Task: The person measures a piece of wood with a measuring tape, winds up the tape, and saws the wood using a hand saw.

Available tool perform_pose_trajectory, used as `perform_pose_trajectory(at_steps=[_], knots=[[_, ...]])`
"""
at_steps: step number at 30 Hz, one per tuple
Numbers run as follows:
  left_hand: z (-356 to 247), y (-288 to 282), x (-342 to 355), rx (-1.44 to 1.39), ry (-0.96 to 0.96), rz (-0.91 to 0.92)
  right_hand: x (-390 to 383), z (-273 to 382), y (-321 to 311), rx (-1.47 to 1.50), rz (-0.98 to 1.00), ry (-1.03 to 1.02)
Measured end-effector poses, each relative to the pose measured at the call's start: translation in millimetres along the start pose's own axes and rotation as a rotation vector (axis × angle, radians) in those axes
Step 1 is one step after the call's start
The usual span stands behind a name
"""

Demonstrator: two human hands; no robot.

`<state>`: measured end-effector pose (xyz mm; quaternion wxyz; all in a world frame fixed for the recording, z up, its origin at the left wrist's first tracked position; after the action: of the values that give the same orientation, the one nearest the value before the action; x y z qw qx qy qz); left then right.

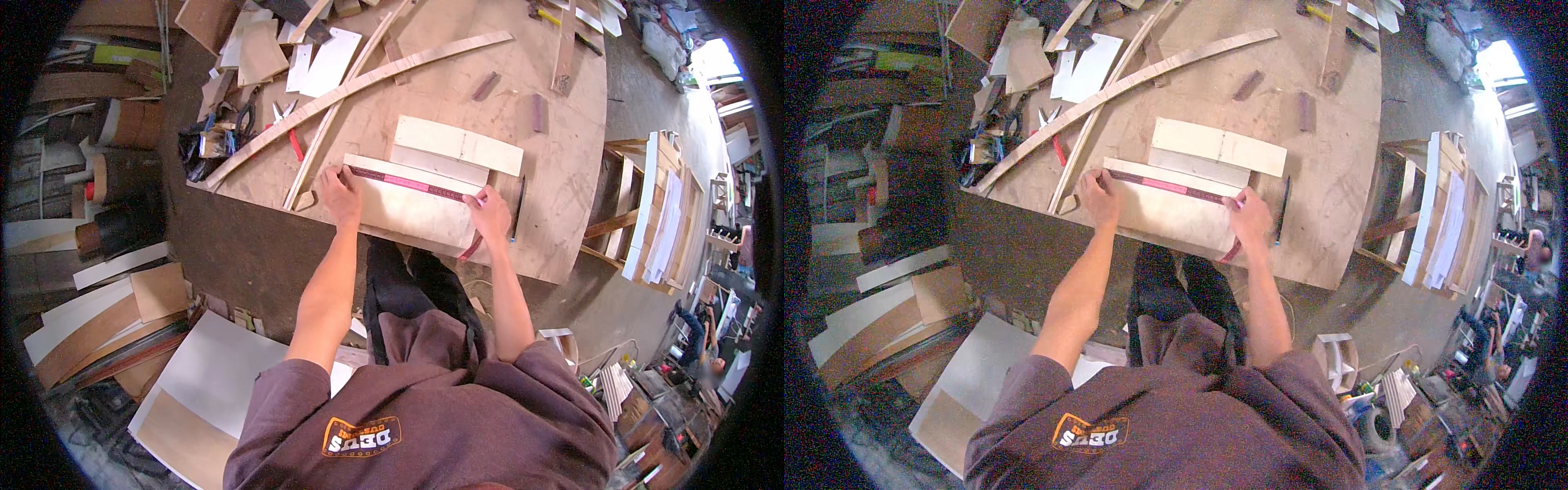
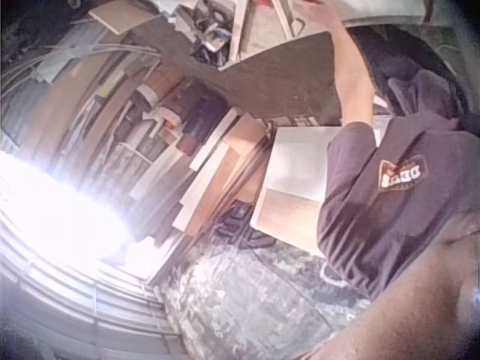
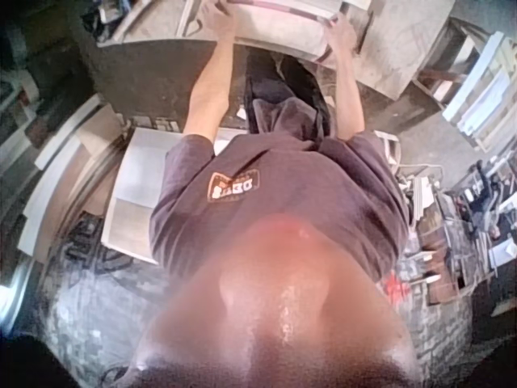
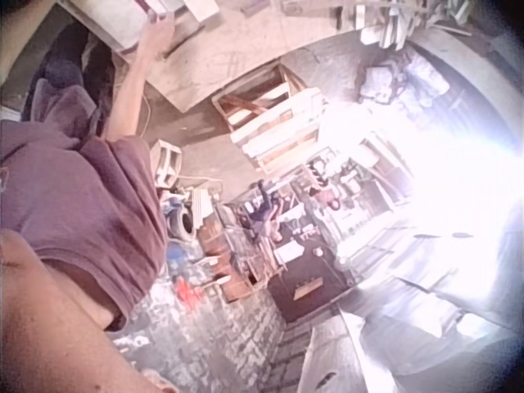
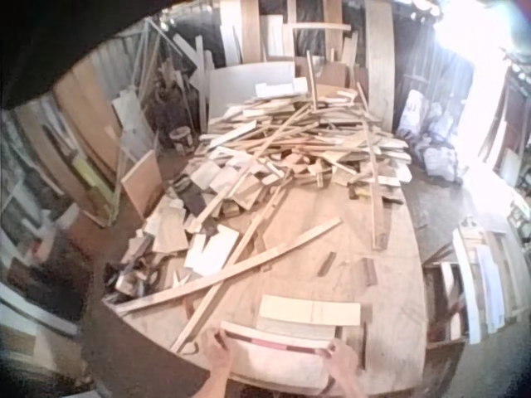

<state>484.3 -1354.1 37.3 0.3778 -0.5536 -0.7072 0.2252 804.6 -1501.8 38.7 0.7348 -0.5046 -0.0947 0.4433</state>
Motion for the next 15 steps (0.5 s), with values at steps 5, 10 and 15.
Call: perform_pose_trajectory(at_steps=[5,10,15], knots=[[-2.4,-0.1,-0.3,0.009,0.034,-0.021,-1.2,-5.3,0.4,0.018,0.014,0.015],[0.2,2.2,-1.1,0.017,0.038,-0.006,-2.3,-3.0,-1.4,0.016,-0.026,-0.007],[-0.1,1.3,0.5,0.003,0.101,-0.055,0.3,-0.6,-1.8,-0.01,0.014,0.016]])
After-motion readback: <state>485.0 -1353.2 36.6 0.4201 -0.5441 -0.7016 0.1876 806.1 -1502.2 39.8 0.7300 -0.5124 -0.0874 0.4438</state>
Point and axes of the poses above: each hand's wrist, its own x-axis towards the middle knuckle, its own y-axis out of the palm, z = x × y, the point moved 7 cm from there along x, towards the middle knuckle, and after that the axes turned 2 degrees about -x, right-handed, at the moved point
